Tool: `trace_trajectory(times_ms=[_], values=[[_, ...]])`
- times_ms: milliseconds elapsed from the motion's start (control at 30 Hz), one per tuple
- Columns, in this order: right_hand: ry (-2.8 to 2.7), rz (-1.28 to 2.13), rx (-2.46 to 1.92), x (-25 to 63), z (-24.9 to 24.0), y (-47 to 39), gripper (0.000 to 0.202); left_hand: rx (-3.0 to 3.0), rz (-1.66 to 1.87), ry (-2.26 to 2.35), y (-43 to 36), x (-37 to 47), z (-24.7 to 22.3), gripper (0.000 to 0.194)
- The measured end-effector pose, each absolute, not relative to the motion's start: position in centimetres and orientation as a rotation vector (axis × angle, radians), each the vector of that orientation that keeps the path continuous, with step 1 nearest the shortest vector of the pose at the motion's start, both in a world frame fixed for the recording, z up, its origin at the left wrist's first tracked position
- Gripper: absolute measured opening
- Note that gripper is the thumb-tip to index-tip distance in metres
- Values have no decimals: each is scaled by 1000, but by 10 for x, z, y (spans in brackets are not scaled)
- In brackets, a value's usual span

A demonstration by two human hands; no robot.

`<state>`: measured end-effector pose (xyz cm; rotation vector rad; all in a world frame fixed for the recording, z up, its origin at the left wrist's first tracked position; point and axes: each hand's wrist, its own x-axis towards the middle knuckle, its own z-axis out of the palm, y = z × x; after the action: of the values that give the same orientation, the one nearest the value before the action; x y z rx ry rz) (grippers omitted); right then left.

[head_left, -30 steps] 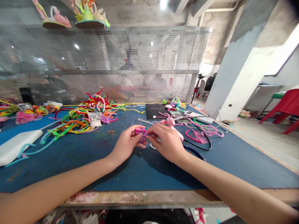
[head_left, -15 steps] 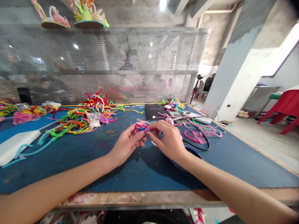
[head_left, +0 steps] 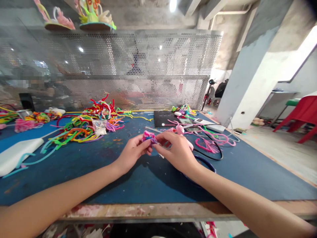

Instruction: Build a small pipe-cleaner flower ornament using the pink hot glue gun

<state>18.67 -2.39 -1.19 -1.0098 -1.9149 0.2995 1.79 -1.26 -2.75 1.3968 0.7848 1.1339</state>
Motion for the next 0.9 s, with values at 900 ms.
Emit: trace_trajectory(times_ms=[900], values=[[-1651, 1213, -792, 196, -8, -9, 31, 1215, 1153, 703, -17, 19, -18, 23]])
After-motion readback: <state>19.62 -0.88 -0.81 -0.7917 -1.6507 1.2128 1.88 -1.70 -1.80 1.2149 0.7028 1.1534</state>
